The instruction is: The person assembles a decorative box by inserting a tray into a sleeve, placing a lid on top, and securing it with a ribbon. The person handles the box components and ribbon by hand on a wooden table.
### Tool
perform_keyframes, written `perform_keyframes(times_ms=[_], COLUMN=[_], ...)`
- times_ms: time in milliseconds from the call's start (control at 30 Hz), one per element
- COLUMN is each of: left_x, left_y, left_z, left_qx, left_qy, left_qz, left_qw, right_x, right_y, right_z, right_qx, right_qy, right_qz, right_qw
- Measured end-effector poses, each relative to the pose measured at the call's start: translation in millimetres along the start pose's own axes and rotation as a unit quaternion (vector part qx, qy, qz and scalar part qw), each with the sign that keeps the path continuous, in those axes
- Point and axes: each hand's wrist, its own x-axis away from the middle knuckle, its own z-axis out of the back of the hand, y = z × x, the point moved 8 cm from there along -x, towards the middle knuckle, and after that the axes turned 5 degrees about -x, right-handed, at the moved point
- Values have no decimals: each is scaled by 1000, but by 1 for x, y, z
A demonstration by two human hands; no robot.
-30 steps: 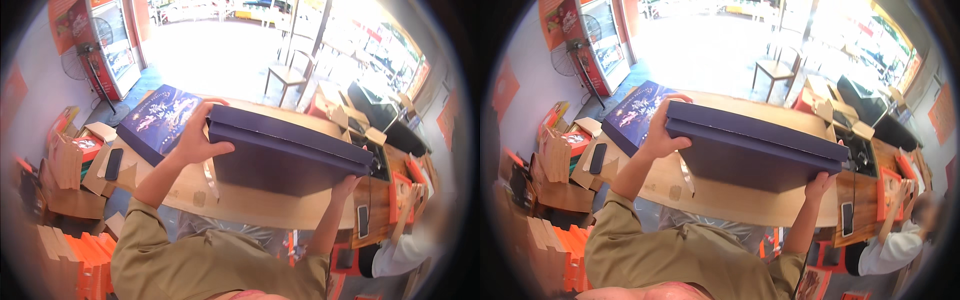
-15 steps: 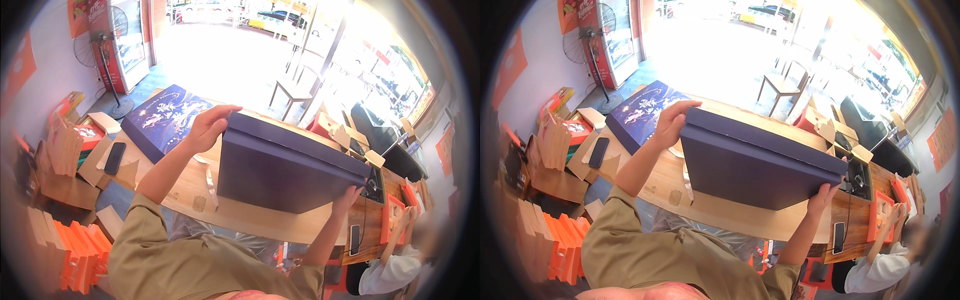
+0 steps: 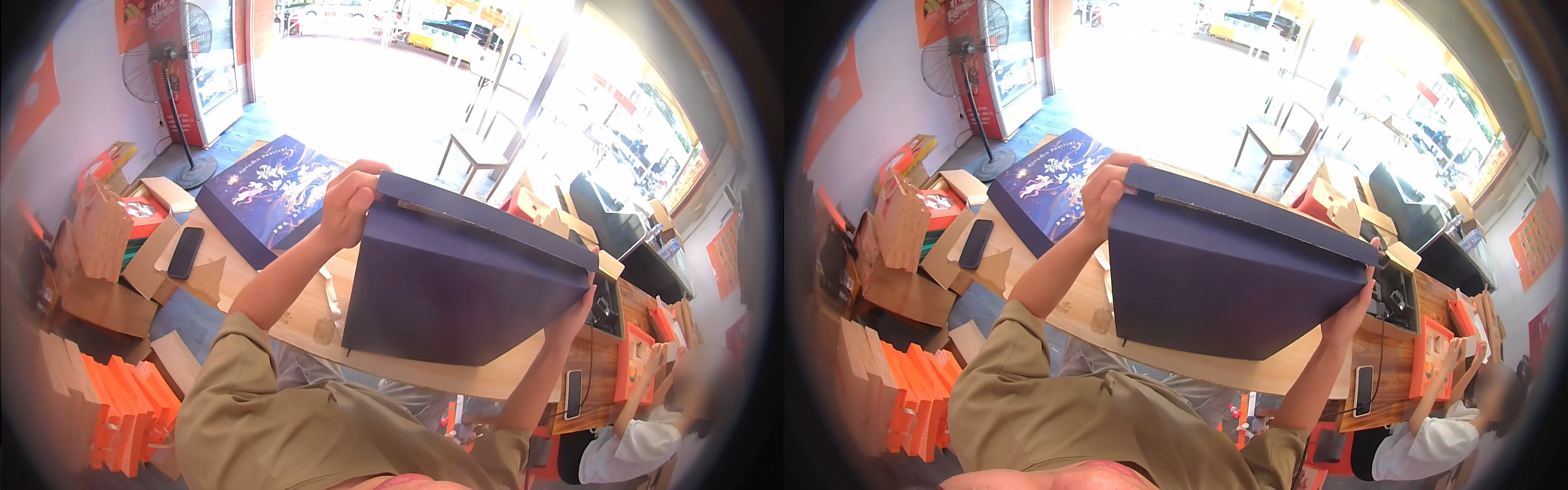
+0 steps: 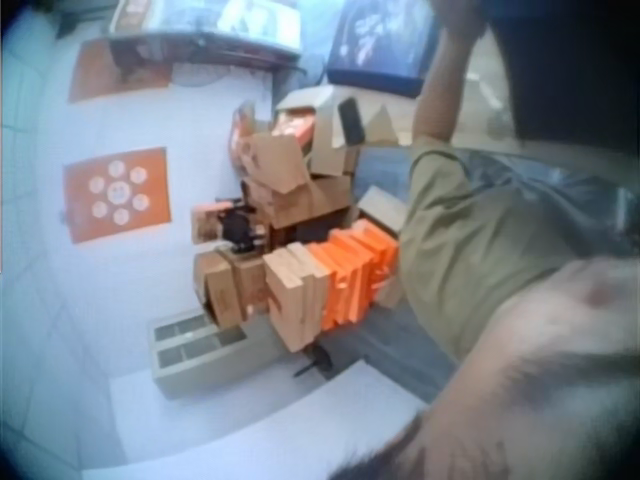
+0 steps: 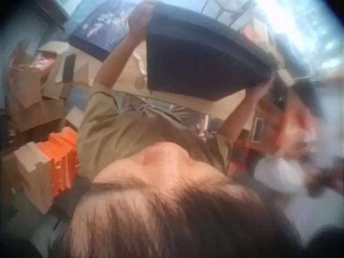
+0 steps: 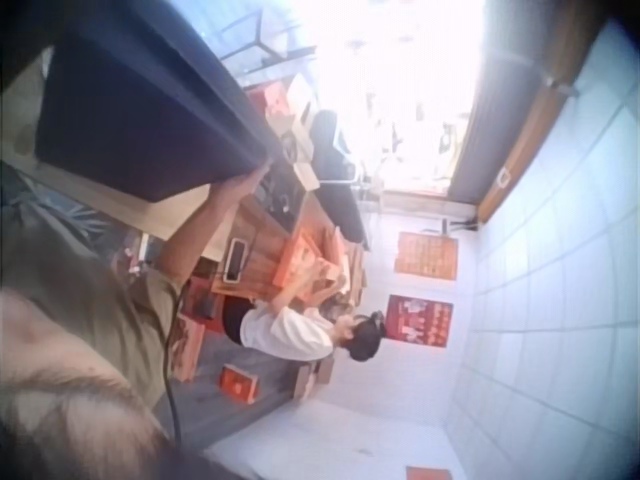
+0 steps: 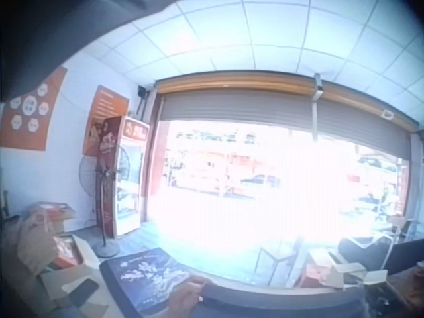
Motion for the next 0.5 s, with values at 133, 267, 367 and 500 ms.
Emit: perform_keyframes(times_ms=[133,267,367,500], left_x=[1,13,22,34], left_y=[-2,-23,-29,-35], left_z=[-1,-3,-7,-4], left_qx=[60,114,211,191], left_qy=[-22,-21,-32,-26], left_qz=[26,181,216,268], left_qw=[998,977,953,944], right_x=[-3,-7,-11,-14], right_y=[-8,-7,-4,-4], right_z=[-9,-19,-9,8], right_qx=[66,52,34,-15], right_qy=[-4,93,116,75], right_qz=[34,2,-10,-22], right_qw=[997,994,993,997])
